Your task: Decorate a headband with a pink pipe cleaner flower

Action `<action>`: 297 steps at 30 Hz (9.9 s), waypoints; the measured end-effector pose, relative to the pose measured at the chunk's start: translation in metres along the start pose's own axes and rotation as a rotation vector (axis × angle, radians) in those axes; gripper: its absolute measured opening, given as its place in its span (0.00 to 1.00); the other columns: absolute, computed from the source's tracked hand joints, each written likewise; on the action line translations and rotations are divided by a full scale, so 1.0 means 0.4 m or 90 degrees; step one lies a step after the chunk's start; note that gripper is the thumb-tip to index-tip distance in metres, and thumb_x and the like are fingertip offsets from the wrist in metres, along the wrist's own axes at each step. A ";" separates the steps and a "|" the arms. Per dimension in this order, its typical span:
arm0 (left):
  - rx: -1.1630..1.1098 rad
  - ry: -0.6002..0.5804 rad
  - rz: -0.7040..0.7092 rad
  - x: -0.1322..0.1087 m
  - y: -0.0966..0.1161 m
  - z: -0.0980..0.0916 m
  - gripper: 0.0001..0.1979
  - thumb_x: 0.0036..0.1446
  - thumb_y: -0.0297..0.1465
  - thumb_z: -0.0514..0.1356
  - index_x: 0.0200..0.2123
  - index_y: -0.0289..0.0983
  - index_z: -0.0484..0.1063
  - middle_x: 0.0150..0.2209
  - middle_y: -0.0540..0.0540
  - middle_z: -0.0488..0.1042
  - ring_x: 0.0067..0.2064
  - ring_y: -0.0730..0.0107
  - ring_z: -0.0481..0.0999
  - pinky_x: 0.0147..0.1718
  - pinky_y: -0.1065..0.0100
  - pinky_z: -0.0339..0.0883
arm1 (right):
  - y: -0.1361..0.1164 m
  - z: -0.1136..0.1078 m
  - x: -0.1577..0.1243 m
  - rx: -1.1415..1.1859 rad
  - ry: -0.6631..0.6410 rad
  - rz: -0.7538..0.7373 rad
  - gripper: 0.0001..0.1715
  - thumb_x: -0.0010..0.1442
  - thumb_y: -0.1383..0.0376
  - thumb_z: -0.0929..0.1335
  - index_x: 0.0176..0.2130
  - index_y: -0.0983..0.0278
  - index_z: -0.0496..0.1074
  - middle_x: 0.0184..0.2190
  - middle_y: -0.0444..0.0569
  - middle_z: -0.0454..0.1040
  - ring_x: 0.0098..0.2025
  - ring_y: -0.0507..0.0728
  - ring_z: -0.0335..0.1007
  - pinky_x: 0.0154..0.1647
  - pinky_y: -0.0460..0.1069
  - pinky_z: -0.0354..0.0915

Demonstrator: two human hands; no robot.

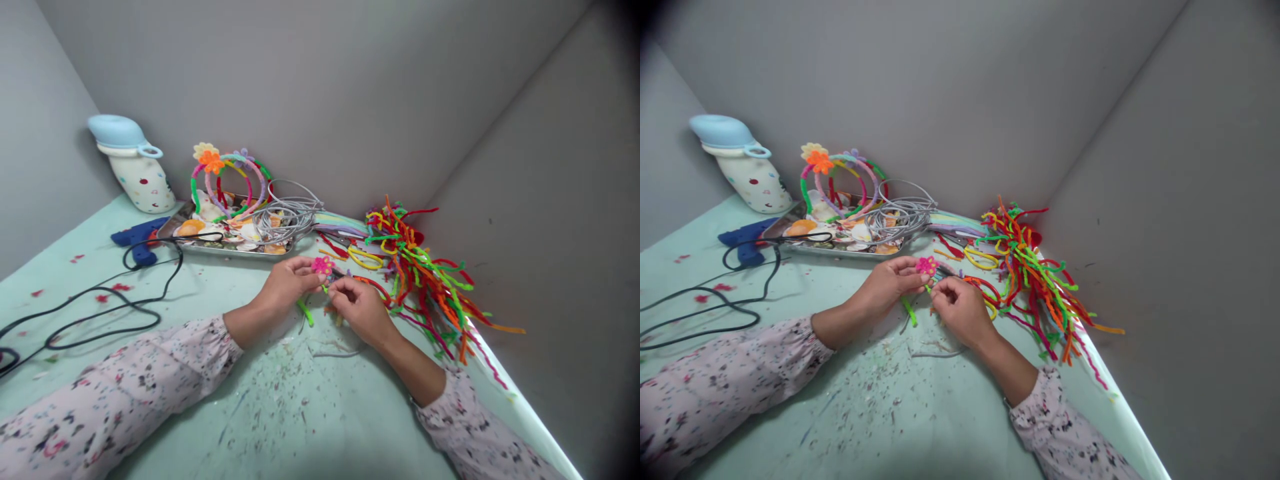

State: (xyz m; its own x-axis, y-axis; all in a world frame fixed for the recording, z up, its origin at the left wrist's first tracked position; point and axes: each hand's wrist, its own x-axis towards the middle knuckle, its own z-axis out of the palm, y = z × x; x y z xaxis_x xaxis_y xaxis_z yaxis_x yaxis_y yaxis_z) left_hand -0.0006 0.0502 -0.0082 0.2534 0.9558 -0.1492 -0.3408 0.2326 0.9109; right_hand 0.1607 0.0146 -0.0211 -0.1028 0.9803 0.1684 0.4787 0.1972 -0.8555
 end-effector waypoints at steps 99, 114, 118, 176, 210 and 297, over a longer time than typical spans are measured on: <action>0.129 0.037 0.029 -0.023 0.011 0.012 0.12 0.42 0.21 0.67 0.33 0.32 0.71 0.26 0.45 0.77 0.26 0.73 0.74 0.29 0.70 0.67 | 0.001 -0.008 -0.004 -0.190 0.066 -0.159 0.09 0.58 0.65 0.64 0.34 0.61 0.74 0.29 0.46 0.75 0.30 0.53 0.69 0.34 0.46 0.64; 0.236 0.048 0.003 -0.018 0.018 0.015 0.07 0.47 0.26 0.65 0.32 0.32 0.72 0.25 0.47 0.74 0.25 0.73 0.73 0.26 0.71 0.67 | 0.020 -0.015 0.020 0.058 0.167 0.059 0.10 0.57 0.58 0.64 0.34 0.62 0.69 0.17 0.41 0.70 0.18 0.53 0.64 0.20 0.46 0.61; 0.307 0.015 0.013 -0.017 0.011 0.013 0.07 0.50 0.30 0.63 0.34 0.34 0.71 0.27 0.47 0.74 0.25 0.71 0.75 0.21 0.73 0.66 | 0.024 -0.015 0.022 0.073 0.189 0.065 0.11 0.56 0.57 0.65 0.34 0.62 0.70 0.17 0.40 0.70 0.18 0.53 0.64 0.20 0.45 0.60; 0.393 -0.012 0.247 -0.038 0.000 0.049 0.09 0.52 0.26 0.60 0.38 0.36 0.69 0.36 0.47 0.74 0.36 0.72 0.73 0.35 0.70 0.67 | -0.004 -0.005 0.001 -0.079 0.207 -0.206 0.03 0.58 0.68 0.65 0.35 0.62 0.68 0.38 0.49 0.68 0.33 0.53 0.67 0.31 0.48 0.67; 0.341 -0.047 0.192 -0.030 0.002 0.050 0.09 0.50 0.26 0.61 0.37 0.35 0.69 0.35 0.47 0.74 0.35 0.72 0.73 0.35 0.69 0.68 | 0.009 -0.003 0.005 0.171 0.096 -0.016 0.06 0.55 0.63 0.66 0.35 0.63 0.67 0.27 0.43 0.69 0.26 0.51 0.63 0.27 0.46 0.61; 0.231 0.098 0.124 0.008 -0.004 0.027 0.17 0.40 0.26 0.65 0.38 0.34 0.69 0.30 0.49 0.73 0.30 0.73 0.70 0.29 0.73 0.63 | 0.005 -0.049 0.035 0.008 0.040 0.137 0.07 0.50 0.64 0.64 0.28 0.63 0.70 0.17 0.41 0.70 0.19 0.51 0.64 0.22 0.45 0.61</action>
State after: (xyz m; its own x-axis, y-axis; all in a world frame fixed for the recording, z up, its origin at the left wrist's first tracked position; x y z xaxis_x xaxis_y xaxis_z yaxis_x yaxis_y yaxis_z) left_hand 0.0107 0.0508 -0.0061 0.0691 0.9976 0.0090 -0.0219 -0.0075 0.9997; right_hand 0.1773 0.0288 -0.0108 0.0558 0.9984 0.0114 0.4726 -0.0164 -0.8811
